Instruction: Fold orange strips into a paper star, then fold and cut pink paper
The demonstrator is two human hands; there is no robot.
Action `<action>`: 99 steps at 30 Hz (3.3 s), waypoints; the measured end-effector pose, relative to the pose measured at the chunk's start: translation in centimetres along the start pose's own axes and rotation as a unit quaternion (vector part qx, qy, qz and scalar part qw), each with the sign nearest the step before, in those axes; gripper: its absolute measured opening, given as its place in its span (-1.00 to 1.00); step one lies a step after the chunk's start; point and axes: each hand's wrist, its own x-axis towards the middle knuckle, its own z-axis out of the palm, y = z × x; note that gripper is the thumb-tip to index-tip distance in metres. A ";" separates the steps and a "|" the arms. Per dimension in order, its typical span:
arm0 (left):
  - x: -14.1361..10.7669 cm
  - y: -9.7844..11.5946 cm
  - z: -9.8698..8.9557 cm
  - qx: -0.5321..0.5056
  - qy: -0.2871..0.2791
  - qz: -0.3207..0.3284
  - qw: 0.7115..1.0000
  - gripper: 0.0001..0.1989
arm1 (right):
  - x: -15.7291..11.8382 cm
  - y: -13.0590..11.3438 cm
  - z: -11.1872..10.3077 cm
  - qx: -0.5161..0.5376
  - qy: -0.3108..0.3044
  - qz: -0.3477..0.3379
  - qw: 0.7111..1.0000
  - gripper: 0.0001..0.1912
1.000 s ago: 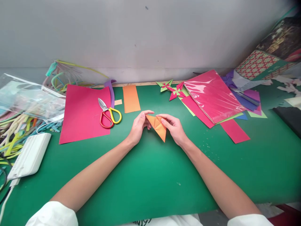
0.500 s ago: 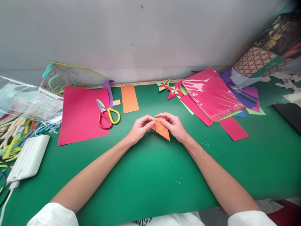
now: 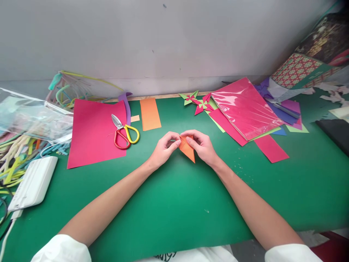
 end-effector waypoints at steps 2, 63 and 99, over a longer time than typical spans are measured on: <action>0.0 -0.1 0.0 -0.004 0.002 -0.011 1.000 -0.79 | -0.1 -0.1 0.2 -0.021 0.010 -0.012 1.000 -0.78; -0.2 0.0 0.2 -0.036 0.061 0.005 0.997 -0.70 | -0.2 1.3 2.2 0.072 -0.010 0.075 0.994 -0.70; 0.0 -0.6 0.1 -0.012 0.121 -0.003 0.993 -0.77 | -0.8 0.4 2.0 -0.076 -0.030 0.018 0.996 -0.61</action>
